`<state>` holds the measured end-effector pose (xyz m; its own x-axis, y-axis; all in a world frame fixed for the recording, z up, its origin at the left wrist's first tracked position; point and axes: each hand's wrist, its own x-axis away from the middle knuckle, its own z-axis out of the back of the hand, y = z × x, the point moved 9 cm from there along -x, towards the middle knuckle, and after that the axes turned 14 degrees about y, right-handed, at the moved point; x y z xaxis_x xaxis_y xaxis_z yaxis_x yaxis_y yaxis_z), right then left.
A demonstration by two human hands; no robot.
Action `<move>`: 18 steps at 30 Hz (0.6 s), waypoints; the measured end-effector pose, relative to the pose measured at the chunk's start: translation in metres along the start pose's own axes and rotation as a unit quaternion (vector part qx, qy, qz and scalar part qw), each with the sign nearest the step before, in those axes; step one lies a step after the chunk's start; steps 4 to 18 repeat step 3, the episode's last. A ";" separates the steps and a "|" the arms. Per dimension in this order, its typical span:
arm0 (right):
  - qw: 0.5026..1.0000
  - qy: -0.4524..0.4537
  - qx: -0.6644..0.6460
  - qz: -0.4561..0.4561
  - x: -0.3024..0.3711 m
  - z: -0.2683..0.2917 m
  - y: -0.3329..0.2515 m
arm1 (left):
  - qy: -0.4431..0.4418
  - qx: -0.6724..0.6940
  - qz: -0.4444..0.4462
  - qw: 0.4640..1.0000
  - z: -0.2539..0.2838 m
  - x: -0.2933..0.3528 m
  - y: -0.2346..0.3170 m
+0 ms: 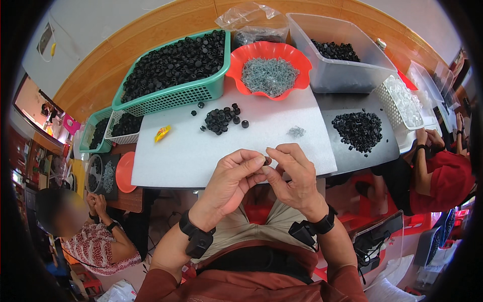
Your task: Assembling small black plastic components with grey rings at a manufacturing workstation.
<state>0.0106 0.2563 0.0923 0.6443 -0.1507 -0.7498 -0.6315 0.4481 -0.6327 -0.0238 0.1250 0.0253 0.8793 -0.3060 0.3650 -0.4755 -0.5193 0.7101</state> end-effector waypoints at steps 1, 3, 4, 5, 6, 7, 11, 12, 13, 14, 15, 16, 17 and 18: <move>1.000 0.000 0.001 0.000 0.000 0.000 0.001 | 0.009 -0.006 -0.003 1.000 0.001 0.000 0.000; 1.000 -0.003 -0.002 0.009 0.002 -0.001 0.003 | -0.013 0.008 0.009 1.000 0.002 -0.002 -0.002; 1.000 -0.003 -0.002 0.009 0.002 -0.001 0.003 | -0.013 0.008 0.009 1.000 0.002 -0.002 -0.002; 1.000 -0.003 -0.002 0.009 0.002 -0.001 0.003 | -0.013 0.008 0.009 1.000 0.002 -0.002 -0.002; 1.000 -0.003 -0.002 0.009 0.002 -0.001 0.003 | -0.013 0.008 0.009 1.000 0.002 -0.002 -0.002; 1.000 -0.003 -0.002 0.009 0.002 -0.001 0.003 | -0.013 0.008 0.009 1.000 0.002 -0.002 -0.002; 1.000 -0.003 -0.002 0.009 0.002 -0.001 0.003 | -0.013 0.008 0.009 1.000 0.002 -0.002 -0.002; 1.000 -0.003 -0.002 0.009 0.002 -0.001 0.003 | -0.013 0.008 0.009 1.000 0.002 -0.002 -0.002; 1.000 -0.003 -0.002 0.009 0.002 -0.001 0.003 | -0.013 0.008 0.009 1.000 0.002 -0.002 -0.002; 1.000 -0.003 -0.002 0.009 0.002 -0.001 0.003 | -0.013 0.008 0.009 1.000 0.002 -0.002 -0.002; 1.000 -0.003 -0.002 0.009 0.002 -0.001 0.003 | -0.013 0.008 0.009 1.000 0.002 -0.002 -0.002; 1.000 -0.003 -0.002 0.009 0.002 -0.001 0.003 | -0.013 0.008 0.009 1.000 0.002 -0.002 -0.002; 1.000 -0.003 -0.002 0.009 0.002 -0.001 0.003 | -0.013 0.008 0.009 1.000 0.002 -0.002 -0.002; 1.000 -0.003 -0.002 0.009 0.002 -0.001 0.003 | -0.013 0.008 0.009 1.000 0.002 -0.002 -0.002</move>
